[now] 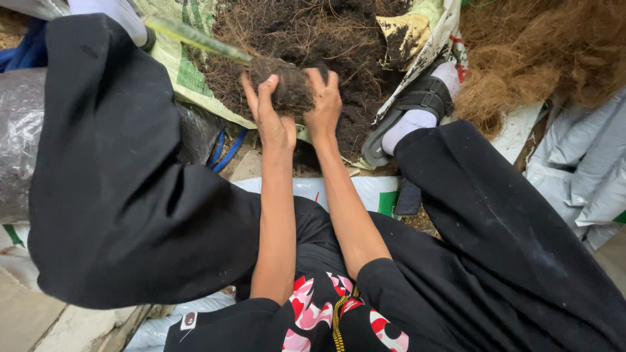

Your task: The person sits cross-legged and repeatedly scoops, breaks apart, and sifts dark soil with both hands over a large open sack. The hands continuously manipulate the soil, crumbling clumps and letting loose material fall back into the sack.

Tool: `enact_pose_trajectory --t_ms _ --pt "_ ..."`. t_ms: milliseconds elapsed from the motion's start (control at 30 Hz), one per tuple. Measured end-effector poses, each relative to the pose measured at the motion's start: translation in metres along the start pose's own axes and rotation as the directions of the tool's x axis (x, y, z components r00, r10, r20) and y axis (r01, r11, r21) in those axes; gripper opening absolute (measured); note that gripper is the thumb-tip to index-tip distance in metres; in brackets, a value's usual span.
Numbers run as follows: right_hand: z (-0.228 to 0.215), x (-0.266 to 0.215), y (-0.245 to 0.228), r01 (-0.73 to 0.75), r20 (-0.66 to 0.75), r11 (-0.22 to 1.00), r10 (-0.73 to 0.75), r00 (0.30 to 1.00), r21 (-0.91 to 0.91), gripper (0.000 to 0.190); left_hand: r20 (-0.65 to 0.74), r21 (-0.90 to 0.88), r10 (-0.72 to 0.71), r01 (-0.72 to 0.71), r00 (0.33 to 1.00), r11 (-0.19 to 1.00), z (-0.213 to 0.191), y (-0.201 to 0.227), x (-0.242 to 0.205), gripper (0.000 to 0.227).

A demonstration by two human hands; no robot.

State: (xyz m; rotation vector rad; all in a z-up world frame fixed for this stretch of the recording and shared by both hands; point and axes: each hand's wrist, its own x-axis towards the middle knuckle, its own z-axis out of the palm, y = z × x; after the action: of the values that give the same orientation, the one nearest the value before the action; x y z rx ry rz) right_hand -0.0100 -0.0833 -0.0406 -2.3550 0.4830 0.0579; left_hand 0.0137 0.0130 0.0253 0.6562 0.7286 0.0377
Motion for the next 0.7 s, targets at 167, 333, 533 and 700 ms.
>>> enact_pose_trajectory --t_ms 167,333,533,700 --pt "-0.018 0.018 0.028 -0.205 -0.051 0.909 0.239 0.97 0.363 0.035 -0.019 0.043 -0.105 0.106 0.994 0.993 0.002 -0.009 -0.006 0.099" --pt "-0.056 0.027 0.036 -0.409 0.094 0.587 0.491 0.866 0.699 0.037 0.013 0.17 -0.055 0.052 0.998 0.984 -0.007 -0.028 -0.004 0.101" --pt "-0.114 0.024 -0.008 -0.159 0.067 0.855 0.145 0.987 0.494 0.05 0.064 0.394 -0.018 -0.009 0.998 0.919 -0.027 -0.052 0.007 0.081" --pt "-0.148 0.01 -0.041 0.025 0.308 0.912 -0.164 0.937 0.409 0.056 0.153 0.446 0.011 -0.079 0.988 0.891 -0.039 -0.077 0.01 0.08"
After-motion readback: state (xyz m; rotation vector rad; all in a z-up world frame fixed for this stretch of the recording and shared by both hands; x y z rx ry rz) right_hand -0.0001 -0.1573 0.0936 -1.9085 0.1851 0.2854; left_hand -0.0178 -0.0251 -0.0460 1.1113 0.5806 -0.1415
